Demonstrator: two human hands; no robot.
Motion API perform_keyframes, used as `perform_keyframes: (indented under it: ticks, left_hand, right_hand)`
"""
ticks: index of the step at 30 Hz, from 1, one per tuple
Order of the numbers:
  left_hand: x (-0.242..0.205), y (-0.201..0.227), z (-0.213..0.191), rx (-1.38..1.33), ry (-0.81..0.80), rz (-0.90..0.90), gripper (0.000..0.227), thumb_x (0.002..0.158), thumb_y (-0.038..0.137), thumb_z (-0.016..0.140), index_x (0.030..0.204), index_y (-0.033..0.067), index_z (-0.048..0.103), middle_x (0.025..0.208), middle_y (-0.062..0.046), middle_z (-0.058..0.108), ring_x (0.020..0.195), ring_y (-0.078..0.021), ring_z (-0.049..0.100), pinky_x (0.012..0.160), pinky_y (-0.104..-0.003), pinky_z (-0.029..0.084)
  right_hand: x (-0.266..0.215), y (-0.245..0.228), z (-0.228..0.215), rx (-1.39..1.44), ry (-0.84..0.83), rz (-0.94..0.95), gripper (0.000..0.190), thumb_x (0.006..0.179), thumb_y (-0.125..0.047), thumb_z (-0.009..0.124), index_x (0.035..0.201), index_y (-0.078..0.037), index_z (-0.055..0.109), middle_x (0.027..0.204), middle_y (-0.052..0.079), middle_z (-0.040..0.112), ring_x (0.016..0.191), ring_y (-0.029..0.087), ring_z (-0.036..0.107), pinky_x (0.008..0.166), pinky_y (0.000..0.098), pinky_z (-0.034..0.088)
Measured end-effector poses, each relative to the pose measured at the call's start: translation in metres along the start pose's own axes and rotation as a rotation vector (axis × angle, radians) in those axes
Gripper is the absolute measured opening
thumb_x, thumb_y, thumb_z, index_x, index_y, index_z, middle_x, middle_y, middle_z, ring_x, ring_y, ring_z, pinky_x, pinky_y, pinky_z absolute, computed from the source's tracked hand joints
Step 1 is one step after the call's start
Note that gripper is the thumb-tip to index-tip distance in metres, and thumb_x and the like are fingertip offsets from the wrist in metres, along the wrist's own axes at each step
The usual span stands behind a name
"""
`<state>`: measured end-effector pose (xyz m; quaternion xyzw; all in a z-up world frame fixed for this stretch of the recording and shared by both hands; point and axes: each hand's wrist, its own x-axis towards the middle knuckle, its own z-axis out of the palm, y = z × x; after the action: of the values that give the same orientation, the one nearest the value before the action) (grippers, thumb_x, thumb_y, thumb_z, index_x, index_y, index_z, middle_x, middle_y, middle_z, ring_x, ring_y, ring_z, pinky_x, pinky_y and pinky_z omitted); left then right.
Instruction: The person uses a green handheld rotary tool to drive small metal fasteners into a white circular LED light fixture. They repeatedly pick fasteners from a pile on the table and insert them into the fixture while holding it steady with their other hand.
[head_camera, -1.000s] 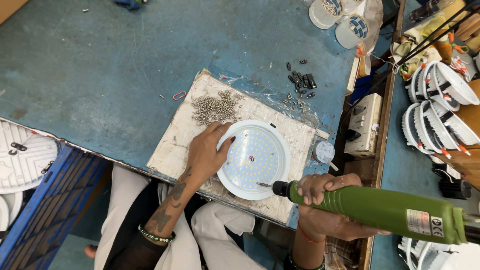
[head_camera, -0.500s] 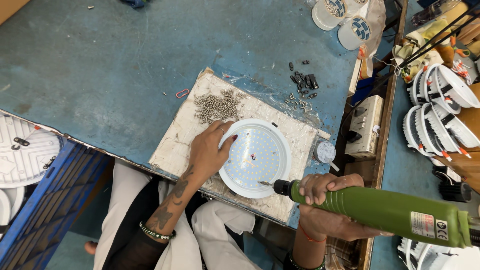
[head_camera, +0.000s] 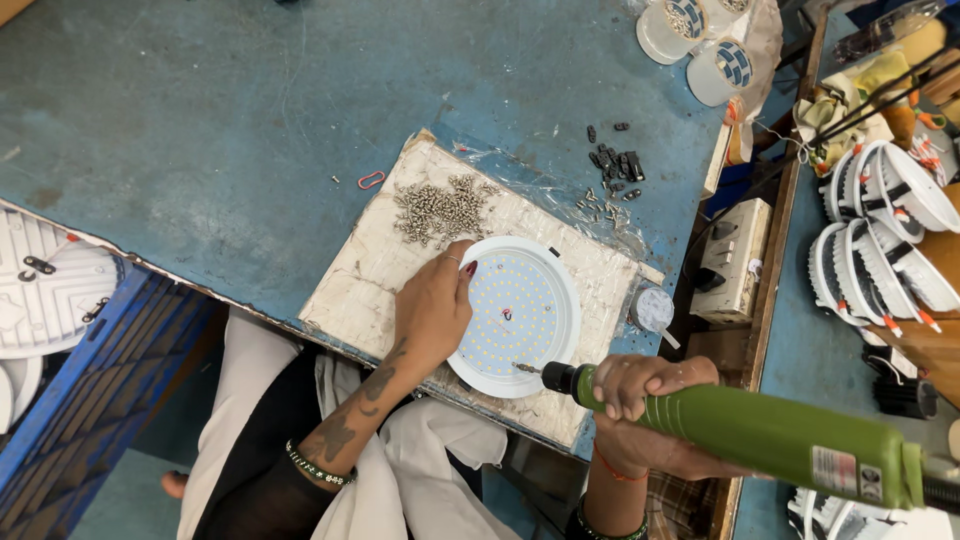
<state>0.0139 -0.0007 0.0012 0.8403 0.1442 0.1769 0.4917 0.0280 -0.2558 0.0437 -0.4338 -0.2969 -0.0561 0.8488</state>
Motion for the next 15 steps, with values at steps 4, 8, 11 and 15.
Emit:
perform_keyframes:
  ticks: [4,8,11,15]
  left_hand:
    - [0.0,0.002,0.001,0.01,-0.05,-0.07,0.037,0.097,0.009,0.052,0.133,0.0096,0.056,0.104,-0.017,0.073,0.091,-0.0395,0.07,0.076,-0.051,0.053]
    - [0.001,0.0,0.0,0.031,-0.047,-0.064,0.036,0.097,0.01,0.052,0.133,0.0093,0.056,0.102,-0.018,0.073,0.087,-0.0401,0.07,0.074,-0.051,0.053]
    - [0.001,0.0,0.002,0.022,-0.03,-0.046,0.036,0.096,0.01,0.053,0.132,0.0084,0.057,0.101,-0.019,0.073,0.087,-0.0405,0.07,0.073,-0.051,0.053]
    - [-0.001,-0.002,0.0,0.011,-0.033,-0.07,0.036,0.097,0.01,0.054,0.132,0.0075,0.059,0.099,-0.02,0.073,0.087,-0.04,0.07,0.074,-0.05,0.054]
  right_hand:
    - [-0.001,-0.003,-0.002,0.029,-0.037,-0.004,0.102,0.088,-0.094,0.035,0.098,0.005,0.058,0.054,0.009,0.052,0.045,0.017,0.051,0.045,0.0329,0.046]
    - [0.005,-0.001,-0.001,0.125,-0.093,-0.004,0.105,0.085,-0.095,0.033,0.101,0.006,0.059,0.057,0.011,0.054,0.047,0.019,0.052,0.048,0.0352,0.048]
    - [0.006,0.0,0.002,0.194,-0.141,0.037,0.108,0.082,-0.096,0.031,0.1,0.007,0.059,0.059,0.012,0.056,0.047,0.021,0.054,0.047,0.0361,0.049]
    - [-0.003,0.001,0.012,0.067,0.009,0.033,0.106,0.083,-0.096,0.032,0.095,0.006,0.055,0.058,0.015,0.056,0.047,0.022,0.055,0.047,0.0382,0.049]
